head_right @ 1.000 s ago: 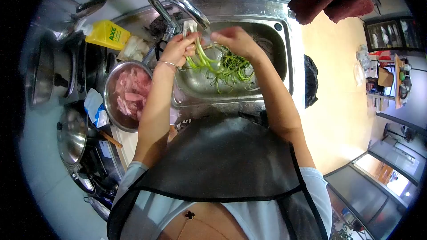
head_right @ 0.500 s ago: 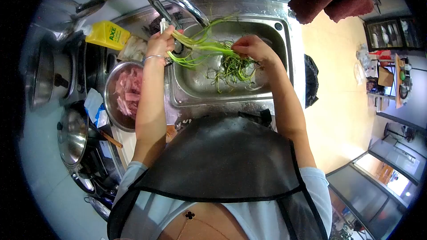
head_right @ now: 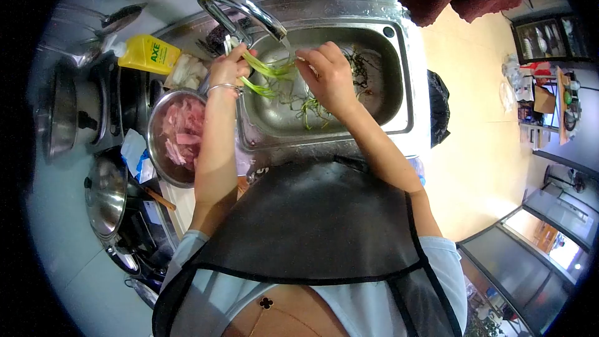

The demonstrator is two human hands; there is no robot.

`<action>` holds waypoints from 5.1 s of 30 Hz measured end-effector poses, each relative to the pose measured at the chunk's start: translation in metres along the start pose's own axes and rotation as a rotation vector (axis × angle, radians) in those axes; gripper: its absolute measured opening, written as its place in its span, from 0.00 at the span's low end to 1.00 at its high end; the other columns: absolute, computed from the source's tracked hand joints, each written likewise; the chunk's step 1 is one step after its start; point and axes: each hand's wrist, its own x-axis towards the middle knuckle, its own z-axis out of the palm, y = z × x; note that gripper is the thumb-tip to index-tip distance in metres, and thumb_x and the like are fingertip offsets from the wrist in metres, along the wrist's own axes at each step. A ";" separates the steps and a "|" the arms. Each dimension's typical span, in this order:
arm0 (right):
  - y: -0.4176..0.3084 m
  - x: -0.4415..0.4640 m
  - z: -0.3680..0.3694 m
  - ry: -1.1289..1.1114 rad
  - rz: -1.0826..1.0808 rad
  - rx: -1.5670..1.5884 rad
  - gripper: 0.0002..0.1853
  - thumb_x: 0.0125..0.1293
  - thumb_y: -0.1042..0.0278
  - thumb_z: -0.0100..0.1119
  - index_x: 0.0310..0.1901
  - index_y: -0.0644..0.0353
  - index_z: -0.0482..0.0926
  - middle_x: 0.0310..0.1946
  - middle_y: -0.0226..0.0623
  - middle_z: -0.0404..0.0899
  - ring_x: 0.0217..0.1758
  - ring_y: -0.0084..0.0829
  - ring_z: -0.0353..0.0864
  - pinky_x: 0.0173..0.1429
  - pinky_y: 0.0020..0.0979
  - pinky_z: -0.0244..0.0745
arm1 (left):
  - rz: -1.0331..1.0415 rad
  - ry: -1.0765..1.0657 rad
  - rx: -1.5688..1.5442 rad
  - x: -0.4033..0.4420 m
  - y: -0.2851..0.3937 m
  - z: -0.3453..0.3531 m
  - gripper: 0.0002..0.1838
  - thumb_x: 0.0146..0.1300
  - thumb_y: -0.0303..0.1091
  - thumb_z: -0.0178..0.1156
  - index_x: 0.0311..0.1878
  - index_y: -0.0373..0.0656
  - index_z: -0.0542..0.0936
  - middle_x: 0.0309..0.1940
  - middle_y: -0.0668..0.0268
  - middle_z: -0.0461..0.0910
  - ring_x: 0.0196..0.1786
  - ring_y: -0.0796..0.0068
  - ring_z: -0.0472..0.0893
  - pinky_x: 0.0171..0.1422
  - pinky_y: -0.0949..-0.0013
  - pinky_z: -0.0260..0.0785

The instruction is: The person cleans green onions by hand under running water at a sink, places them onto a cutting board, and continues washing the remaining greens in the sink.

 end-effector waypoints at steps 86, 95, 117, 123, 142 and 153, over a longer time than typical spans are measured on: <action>0.064 -0.077 0.026 -0.080 1.084 -0.030 0.13 0.53 0.65 0.44 0.31 0.68 0.73 0.25 0.46 0.75 0.32 0.38 0.75 0.37 0.34 0.69 | 0.555 -0.691 -0.918 0.035 0.023 -0.076 0.11 0.62 0.42 0.42 0.37 0.49 0.72 0.22 0.69 0.70 0.31 0.67 0.68 0.39 0.64 0.64; -0.009 -0.012 0.011 -0.145 0.523 0.347 0.14 0.56 0.60 0.54 0.34 0.64 0.77 0.23 0.43 0.76 0.26 0.31 0.75 0.31 0.28 0.69 | 0.421 -0.664 -0.936 0.020 0.006 -0.041 0.02 0.57 0.34 0.52 0.32 0.48 0.71 0.18 0.73 0.68 0.27 0.77 0.61 0.31 0.77 0.54; -0.074 0.004 0.007 -0.262 -0.110 -0.109 0.09 0.46 0.66 0.56 0.22 0.60 0.67 0.16 0.37 0.68 0.19 0.36 0.70 0.23 0.35 0.66 | 0.476 -0.322 -0.675 0.017 0.010 -0.040 0.11 0.61 0.48 0.43 0.36 0.52 0.64 0.15 0.76 0.60 0.20 0.78 0.61 0.24 0.75 0.57; -0.091 -0.014 -0.008 0.038 -0.441 0.286 0.05 0.42 0.76 0.50 0.16 0.64 0.65 0.14 0.42 0.64 0.17 0.38 0.66 0.21 0.31 0.62 | 0.550 -0.350 -0.843 0.023 -0.001 -0.050 0.03 0.57 0.31 0.49 0.27 0.49 0.69 0.16 0.76 0.67 0.22 0.79 0.60 0.28 0.78 0.54; -0.068 -0.003 0.059 -0.161 0.586 0.801 0.08 0.55 0.68 0.48 0.30 0.65 0.72 0.17 0.37 0.69 0.20 0.21 0.66 0.26 0.26 0.63 | 0.265 -0.779 -1.049 0.000 0.011 -0.012 0.08 0.61 0.35 0.44 0.31 0.43 0.70 0.16 0.71 0.63 0.26 0.78 0.56 0.30 0.77 0.50; -0.070 0.004 0.034 -0.145 0.435 0.573 0.04 0.49 0.73 0.49 0.26 0.64 0.70 0.19 0.35 0.65 0.22 0.27 0.65 0.27 0.27 0.61 | 0.248 -0.798 -0.934 -0.006 0.007 -0.002 0.07 0.61 0.38 0.46 0.31 0.49 0.72 0.14 0.76 0.62 0.22 0.82 0.54 0.25 0.80 0.48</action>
